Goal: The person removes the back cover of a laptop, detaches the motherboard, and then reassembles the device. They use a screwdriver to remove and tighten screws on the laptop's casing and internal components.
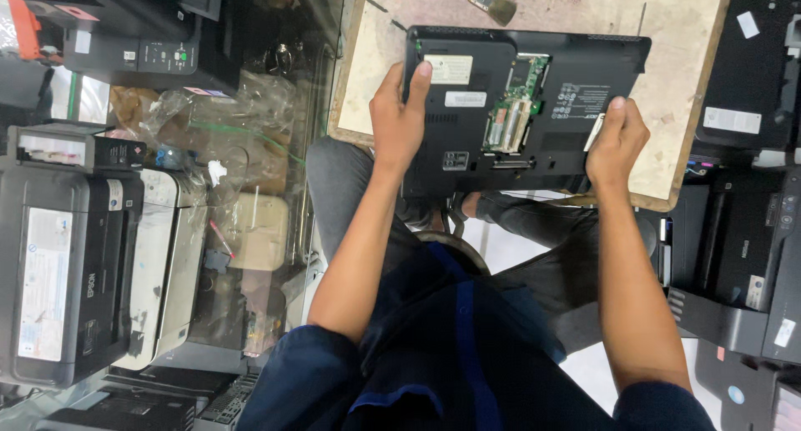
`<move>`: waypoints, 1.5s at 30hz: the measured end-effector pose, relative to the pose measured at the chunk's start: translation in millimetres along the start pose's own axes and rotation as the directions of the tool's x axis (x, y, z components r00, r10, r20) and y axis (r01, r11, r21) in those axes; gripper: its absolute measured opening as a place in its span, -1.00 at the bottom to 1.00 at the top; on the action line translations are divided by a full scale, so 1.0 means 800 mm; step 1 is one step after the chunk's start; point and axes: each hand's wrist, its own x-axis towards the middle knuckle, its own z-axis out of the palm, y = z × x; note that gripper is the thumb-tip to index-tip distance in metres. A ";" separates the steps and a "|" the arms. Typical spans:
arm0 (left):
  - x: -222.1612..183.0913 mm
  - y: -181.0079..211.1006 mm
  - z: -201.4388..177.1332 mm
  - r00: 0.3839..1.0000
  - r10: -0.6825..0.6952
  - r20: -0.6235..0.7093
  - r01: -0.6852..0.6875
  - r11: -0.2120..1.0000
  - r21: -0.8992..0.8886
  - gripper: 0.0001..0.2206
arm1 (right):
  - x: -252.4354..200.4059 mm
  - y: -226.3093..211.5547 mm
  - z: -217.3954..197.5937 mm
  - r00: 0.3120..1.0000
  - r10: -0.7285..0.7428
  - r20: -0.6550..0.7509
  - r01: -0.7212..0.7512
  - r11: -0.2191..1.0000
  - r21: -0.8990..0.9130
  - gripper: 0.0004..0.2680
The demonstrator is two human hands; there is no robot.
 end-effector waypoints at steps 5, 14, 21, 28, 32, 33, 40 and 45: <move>0.038 -0.063 0.021 0.982 -0.185 0.026 0.175 0.960 0.219 -0.19 | 0.003 0.006 0.011 0.998 0.035 -0.050 -0.037 0.999 -0.035 -0.62; 0.056 -0.081 0.052 0.982 0.132 -0.138 -0.085 0.950 0.300 -0.49 | 0.002 0.006 0.015 0.989 0.131 -0.074 -0.133 0.991 -0.021 -0.63; 0.069 -0.045 0.037 0.988 0.007 -0.154 0.022 0.982 0.186 -0.59 | -0.007 -0.004 0.007 0.986 0.149 -0.080 -0.148 0.989 0.017 -0.68; 0.006 -0.027 0.006 0.917 0.270 -0.293 -0.300 0.952 -0.064 -0.71 | -0.051 0.019 -0.015 0.935 -0.226 -0.272 0.262 0.959 0.107 -0.55; -0.030 -0.013 -0.011 0.885 0.360 -0.296 -0.380 0.925 -0.011 -0.58 | -0.093 0.109 -0.020 0.875 -0.331 -0.354 0.372 0.926 0.054 -0.57; -0.037 -0.002 -0.015 0.859 0.421 -0.291 -0.436 0.900 0.012 -0.49 | -0.095 0.103 -0.022 0.881 -0.344 -0.325 0.386 0.920 0.074 -0.57; -0.045 -0.001 -0.029 0.830 0.404 -0.385 -0.504 0.838 -0.207 -0.38 | -0.139 0.047 -0.034 0.905 -0.409 -0.120 0.425 0.883 0.199 -0.57; 0.053 0.083 -0.056 0.776 0.611 -0.156 -0.612 0.790 0.043 -0.50 | -0.136 -0.023 -0.008 0.895 -0.445 -0.017 0.435 0.867 0.244 -0.57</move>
